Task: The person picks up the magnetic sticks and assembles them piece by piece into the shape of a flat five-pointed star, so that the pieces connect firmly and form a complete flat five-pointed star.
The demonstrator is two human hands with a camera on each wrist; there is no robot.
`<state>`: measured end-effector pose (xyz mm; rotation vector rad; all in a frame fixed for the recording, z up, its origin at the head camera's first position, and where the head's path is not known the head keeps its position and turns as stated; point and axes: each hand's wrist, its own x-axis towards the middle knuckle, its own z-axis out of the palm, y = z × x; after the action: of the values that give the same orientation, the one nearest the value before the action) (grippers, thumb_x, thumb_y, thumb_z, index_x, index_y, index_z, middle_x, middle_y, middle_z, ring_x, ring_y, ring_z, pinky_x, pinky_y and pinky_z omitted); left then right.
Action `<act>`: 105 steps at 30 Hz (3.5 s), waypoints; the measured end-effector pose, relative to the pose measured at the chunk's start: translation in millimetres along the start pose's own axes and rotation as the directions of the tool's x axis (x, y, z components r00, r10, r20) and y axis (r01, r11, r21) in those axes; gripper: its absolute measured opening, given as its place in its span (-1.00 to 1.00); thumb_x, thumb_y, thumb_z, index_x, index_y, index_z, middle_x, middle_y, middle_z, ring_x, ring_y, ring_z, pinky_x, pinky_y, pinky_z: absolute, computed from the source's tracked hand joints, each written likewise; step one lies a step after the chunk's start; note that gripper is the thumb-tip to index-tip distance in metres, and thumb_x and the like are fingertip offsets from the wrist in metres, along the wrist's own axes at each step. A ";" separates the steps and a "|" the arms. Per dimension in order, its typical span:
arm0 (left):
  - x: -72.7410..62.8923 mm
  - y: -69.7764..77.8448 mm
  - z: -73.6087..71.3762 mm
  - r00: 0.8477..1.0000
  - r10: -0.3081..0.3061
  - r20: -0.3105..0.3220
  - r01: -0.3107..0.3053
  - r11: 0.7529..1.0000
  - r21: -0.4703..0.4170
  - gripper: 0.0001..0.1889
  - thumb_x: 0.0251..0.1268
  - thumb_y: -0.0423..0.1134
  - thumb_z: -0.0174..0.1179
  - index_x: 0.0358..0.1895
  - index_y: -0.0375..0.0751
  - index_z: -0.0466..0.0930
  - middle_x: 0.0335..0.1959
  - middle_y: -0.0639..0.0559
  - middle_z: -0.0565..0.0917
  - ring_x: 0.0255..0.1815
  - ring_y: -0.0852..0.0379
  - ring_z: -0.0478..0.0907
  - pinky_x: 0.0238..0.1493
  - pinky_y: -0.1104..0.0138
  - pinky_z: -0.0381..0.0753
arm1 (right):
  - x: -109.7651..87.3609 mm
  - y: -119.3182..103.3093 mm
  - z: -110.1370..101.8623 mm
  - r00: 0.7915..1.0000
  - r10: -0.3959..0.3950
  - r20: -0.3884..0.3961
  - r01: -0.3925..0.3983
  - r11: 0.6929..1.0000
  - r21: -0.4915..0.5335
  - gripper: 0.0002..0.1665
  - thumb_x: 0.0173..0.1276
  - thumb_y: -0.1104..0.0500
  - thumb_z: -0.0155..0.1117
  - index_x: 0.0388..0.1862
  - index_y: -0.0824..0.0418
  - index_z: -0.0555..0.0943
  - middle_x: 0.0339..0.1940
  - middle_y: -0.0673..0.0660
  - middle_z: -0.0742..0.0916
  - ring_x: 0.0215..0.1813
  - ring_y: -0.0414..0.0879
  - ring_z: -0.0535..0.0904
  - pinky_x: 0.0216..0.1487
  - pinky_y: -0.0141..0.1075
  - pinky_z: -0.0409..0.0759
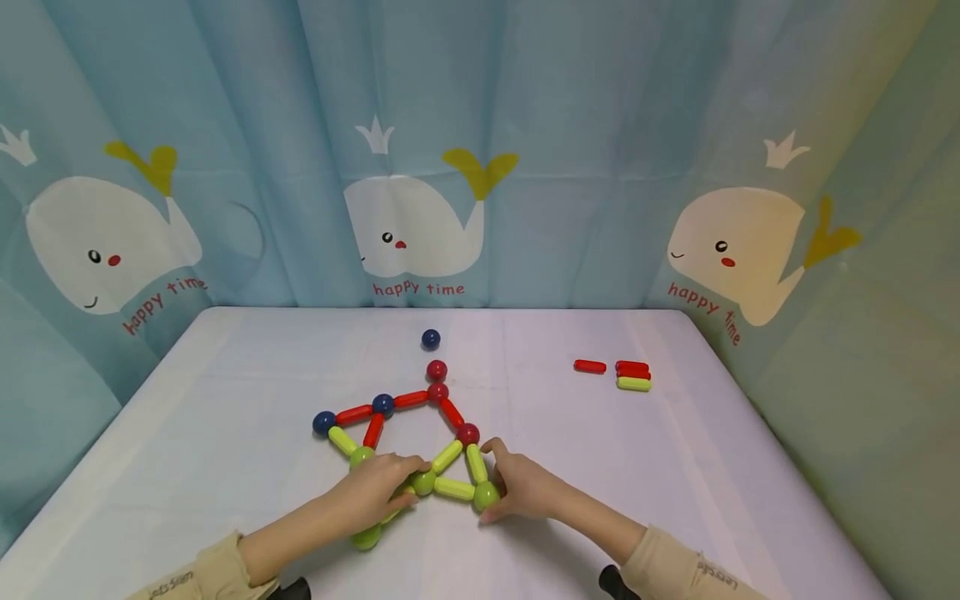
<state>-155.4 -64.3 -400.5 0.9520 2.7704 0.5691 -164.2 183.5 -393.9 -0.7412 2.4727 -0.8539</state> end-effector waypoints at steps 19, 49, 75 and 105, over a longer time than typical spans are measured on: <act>-10.1 -16.0 -8.1 0.998 0.042 0.046 -0.043 0.999 0.027 -0.64 0.07 -0.24 0.36 -0.02 -0.13 0.60 -0.19 0.12 0.70 -0.17 0.21 0.60 0.20 -0.02 0.43 | -9.3 18.2 -23.1 1.000 0.002 -0.001 -0.002 1.000 -0.007 -0.40 0.22 0.06 0.34 0.10 0.35 0.37 -0.42 0.01 0.58 -0.41 -0.28 0.42 -0.37 -0.45 0.43; -23.3 -78.1 -48.7 0.979 0.080 0.186 -0.062 0.993 -0.096 -0.64 0.03 -0.56 0.16 -0.13 -0.10 0.63 -0.05 0.09 0.66 0.07 0.09 0.55 0.14 0.16 0.52 | -25.8 143.9 -126.0 0.836 0.058 -0.545 -0.308 0.873 -0.379 -0.79 0.08 0.48 0.29 -0.26 0.50 0.53 -0.28 0.43 0.63 -0.21 0.28 0.56 -0.11 0.14 0.51; 15.3 -7.8 -3.3 0.986 -0.168 0.003 0.167 0.982 -0.092 -0.68 0.07 -0.18 0.37 -0.07 -0.15 0.66 -0.41 0.16 0.62 -0.41 0.26 0.38 -0.37 0.50 0.41 | -22.6 161.4 -128.4 0.882 -0.006 -0.471 -0.355 0.647 -0.675 -0.90 0.15 0.41 0.21 -0.47 0.33 0.46 -0.46 0.30 0.60 -0.39 0.21 0.50 -0.46 0.01 0.49; 22.3 -2.4 -2.5 0.981 -0.184 -0.069 0.170 0.971 -0.171 -0.75 -0.01 -0.25 0.42 -0.21 -0.23 0.73 -0.34 0.05 0.74 -0.36 0.26 0.51 -0.26 0.47 0.52 | 56.0 2.5 2.0 0.965 -0.262 0.018 0.263 0.962 -0.072 -0.84 0.20 0.27 0.34 -0.22 0.24 0.60 -0.34 0.01 0.69 -0.29 -0.33 0.48 -0.18 -0.49 0.55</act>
<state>-174.9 -53.0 -399.7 0.6524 2.7894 0.8102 -207.1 150.5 -408.8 -1.1163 2.4435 -0.8509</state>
